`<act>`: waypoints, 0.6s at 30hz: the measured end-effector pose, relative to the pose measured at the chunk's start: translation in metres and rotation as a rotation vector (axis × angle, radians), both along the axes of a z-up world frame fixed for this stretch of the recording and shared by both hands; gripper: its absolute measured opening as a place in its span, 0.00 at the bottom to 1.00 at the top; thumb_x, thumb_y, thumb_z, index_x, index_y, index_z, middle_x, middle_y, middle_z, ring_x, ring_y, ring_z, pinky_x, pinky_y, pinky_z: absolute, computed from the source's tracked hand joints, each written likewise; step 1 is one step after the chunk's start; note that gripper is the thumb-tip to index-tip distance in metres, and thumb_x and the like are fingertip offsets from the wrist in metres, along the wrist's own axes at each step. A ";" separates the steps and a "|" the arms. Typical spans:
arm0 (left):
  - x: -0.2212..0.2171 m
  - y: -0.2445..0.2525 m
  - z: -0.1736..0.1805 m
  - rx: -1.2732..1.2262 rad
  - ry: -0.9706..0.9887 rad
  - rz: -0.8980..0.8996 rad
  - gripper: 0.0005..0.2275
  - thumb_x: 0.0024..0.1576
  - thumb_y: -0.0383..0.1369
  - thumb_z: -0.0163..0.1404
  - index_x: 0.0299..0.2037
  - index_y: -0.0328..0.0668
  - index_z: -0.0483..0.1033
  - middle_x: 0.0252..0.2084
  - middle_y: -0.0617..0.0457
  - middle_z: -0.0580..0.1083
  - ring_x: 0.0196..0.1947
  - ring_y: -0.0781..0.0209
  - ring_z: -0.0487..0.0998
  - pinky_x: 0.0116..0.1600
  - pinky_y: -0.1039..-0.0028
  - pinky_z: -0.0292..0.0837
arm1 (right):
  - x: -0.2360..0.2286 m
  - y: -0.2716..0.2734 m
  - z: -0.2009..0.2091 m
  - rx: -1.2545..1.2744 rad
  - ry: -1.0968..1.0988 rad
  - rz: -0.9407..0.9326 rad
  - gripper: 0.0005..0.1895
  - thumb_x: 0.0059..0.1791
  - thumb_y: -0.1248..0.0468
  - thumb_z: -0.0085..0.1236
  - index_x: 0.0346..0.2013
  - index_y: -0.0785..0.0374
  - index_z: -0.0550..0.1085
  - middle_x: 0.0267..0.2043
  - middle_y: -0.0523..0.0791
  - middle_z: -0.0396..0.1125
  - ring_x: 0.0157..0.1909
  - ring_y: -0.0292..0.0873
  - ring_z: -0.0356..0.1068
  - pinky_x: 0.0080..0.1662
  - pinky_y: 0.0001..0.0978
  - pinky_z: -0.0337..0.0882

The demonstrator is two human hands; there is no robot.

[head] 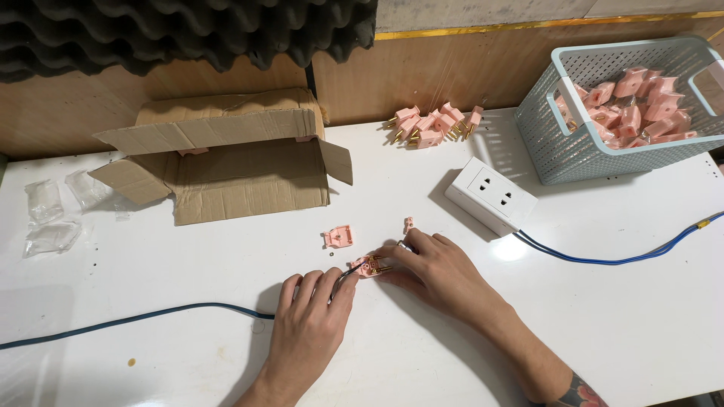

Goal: The person assembles small pink electrical components on a white table. They insert brass pins into the plastic housing and use a screwdriver to tighten the screws, securing the pins in place.

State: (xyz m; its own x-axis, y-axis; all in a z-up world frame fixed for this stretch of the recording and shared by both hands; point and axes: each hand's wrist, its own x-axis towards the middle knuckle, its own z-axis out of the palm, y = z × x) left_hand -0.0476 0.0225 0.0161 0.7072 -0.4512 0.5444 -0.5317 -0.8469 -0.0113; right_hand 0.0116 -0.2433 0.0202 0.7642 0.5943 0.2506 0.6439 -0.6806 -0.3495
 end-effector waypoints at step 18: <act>0.003 -0.005 -0.003 0.112 0.012 0.113 0.08 0.71 0.36 0.57 0.55 0.48 0.79 0.48 0.60 0.75 0.48 0.58 0.74 0.52 0.62 0.70 | 0.004 0.011 -0.010 -0.019 -0.003 -0.083 0.22 0.60 0.45 0.64 0.66 0.47 0.75 0.44 0.47 0.70 0.51 0.55 0.76 0.47 0.46 0.74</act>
